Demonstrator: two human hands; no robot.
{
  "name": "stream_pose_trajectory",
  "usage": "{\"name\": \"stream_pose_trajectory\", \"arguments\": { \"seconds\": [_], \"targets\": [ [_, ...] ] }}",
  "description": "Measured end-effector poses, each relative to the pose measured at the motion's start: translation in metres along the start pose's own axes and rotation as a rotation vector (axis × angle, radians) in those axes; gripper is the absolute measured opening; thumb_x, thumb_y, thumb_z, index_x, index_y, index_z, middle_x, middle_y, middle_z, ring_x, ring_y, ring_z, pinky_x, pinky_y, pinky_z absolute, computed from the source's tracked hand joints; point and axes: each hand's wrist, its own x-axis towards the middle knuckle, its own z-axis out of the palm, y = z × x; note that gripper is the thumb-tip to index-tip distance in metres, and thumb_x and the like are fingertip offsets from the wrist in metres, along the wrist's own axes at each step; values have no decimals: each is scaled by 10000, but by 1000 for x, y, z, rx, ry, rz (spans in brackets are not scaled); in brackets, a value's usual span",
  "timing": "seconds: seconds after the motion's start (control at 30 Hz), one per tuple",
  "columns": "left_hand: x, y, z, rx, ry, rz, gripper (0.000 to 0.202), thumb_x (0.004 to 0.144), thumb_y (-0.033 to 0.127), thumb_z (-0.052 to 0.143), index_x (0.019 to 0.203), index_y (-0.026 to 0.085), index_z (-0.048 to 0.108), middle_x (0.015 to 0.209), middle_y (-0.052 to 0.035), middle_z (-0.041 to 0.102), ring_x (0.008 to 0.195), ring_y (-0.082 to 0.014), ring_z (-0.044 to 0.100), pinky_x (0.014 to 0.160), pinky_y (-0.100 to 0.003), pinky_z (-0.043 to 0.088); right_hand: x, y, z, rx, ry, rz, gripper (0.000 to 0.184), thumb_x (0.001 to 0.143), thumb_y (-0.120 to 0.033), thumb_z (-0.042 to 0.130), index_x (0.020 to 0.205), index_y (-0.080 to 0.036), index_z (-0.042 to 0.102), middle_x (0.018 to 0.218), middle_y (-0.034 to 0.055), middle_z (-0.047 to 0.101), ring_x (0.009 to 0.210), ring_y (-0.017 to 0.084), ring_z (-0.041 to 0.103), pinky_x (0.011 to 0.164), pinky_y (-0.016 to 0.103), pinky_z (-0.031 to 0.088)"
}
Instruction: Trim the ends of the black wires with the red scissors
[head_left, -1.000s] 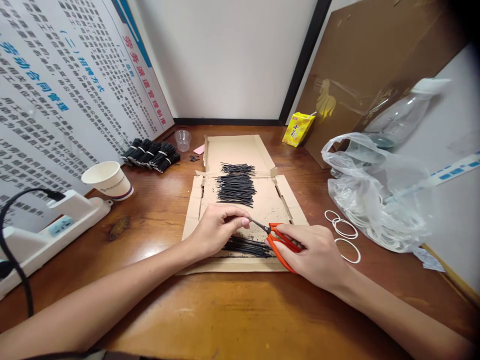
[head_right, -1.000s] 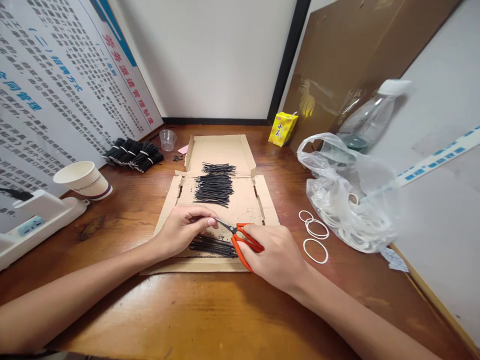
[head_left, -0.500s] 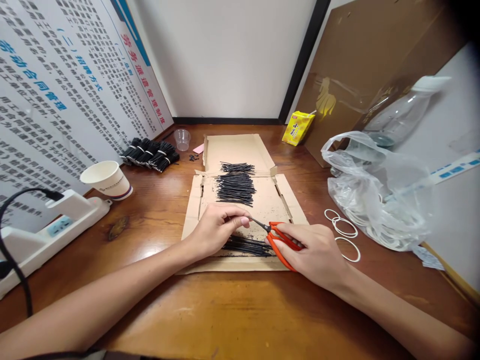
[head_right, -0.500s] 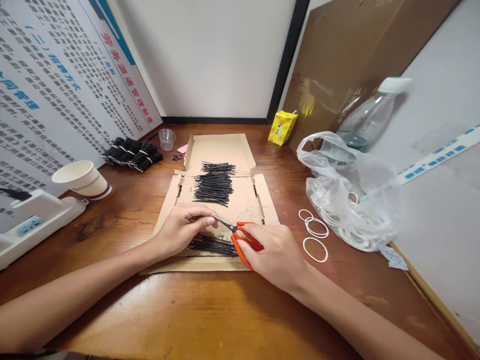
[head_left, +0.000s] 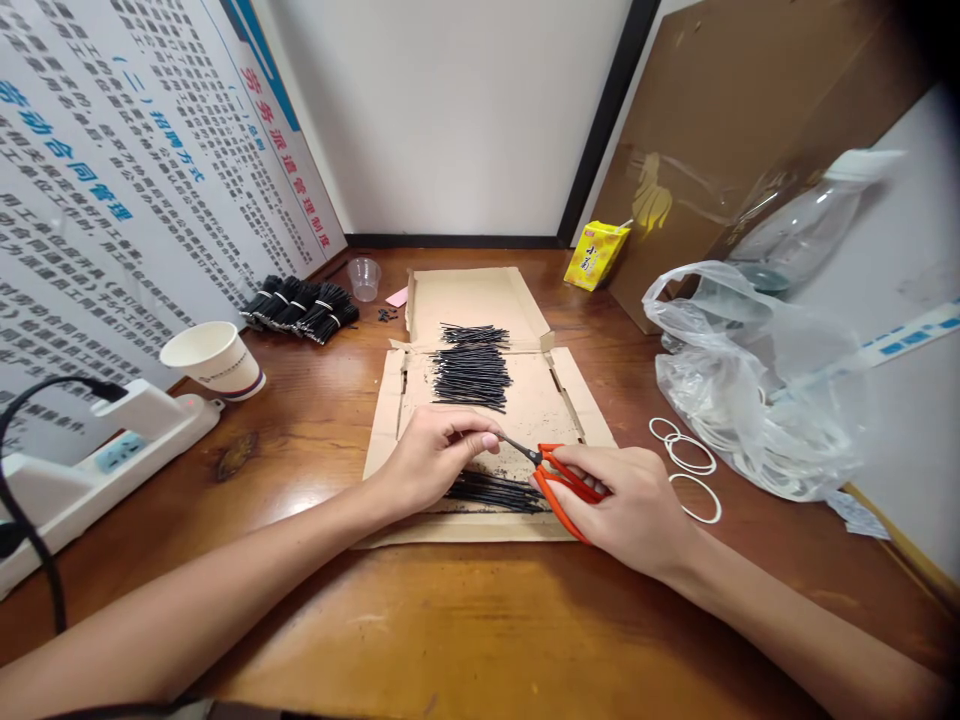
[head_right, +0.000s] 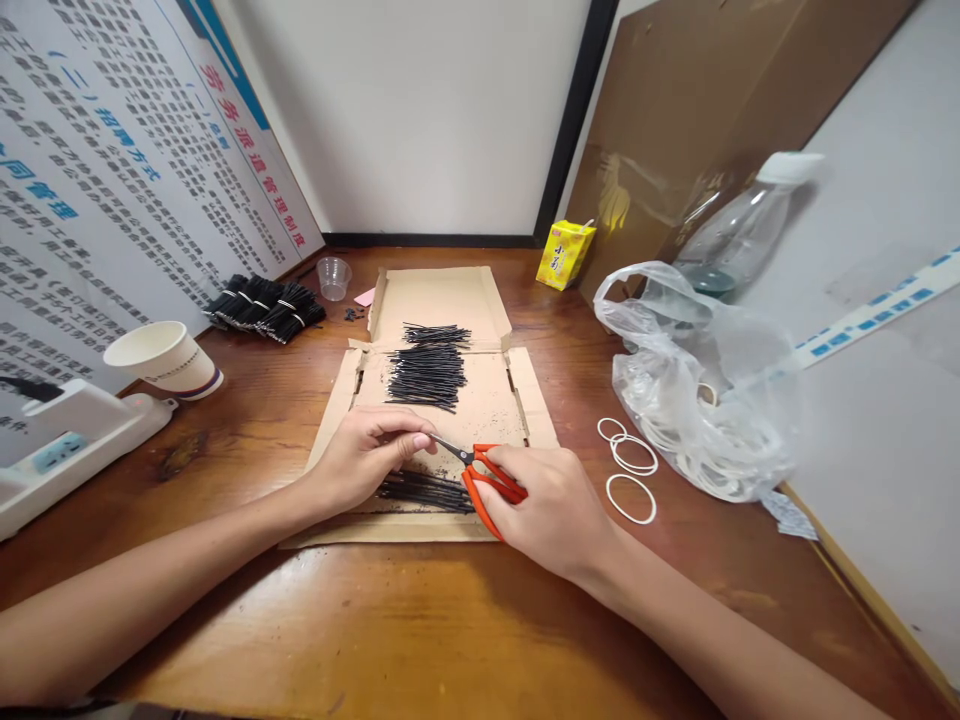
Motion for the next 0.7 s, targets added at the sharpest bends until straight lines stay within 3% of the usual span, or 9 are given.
{"name": "stream_pose_trajectory", "arguments": {
  "seconds": [0.27, 0.7],
  "targets": [
    [0, -1, 0, 0, -16, -29, 150, 878, 194, 590, 850, 115, 715, 803, -59, 708, 675, -126, 641, 615, -213, 506, 2, -1, 0, -64, 4, -35, 198, 849, -194, 546, 691, -164, 661, 598, 6, 687, 432, 90, 564, 475, 205, 430],
    [0, 1, 1, -10, -12, -31, 142, 867, 160, 582, 851, 112, 714, 812, -60, 705, 709, -132, 642, 644, -222, 522, 0, -1, -1, 21, -14, 24, 69, 797, -175, 591, 792, -164, 658, 591, -18, 660, 440, 83, 538, 474, 194, 424]
  ]
}}
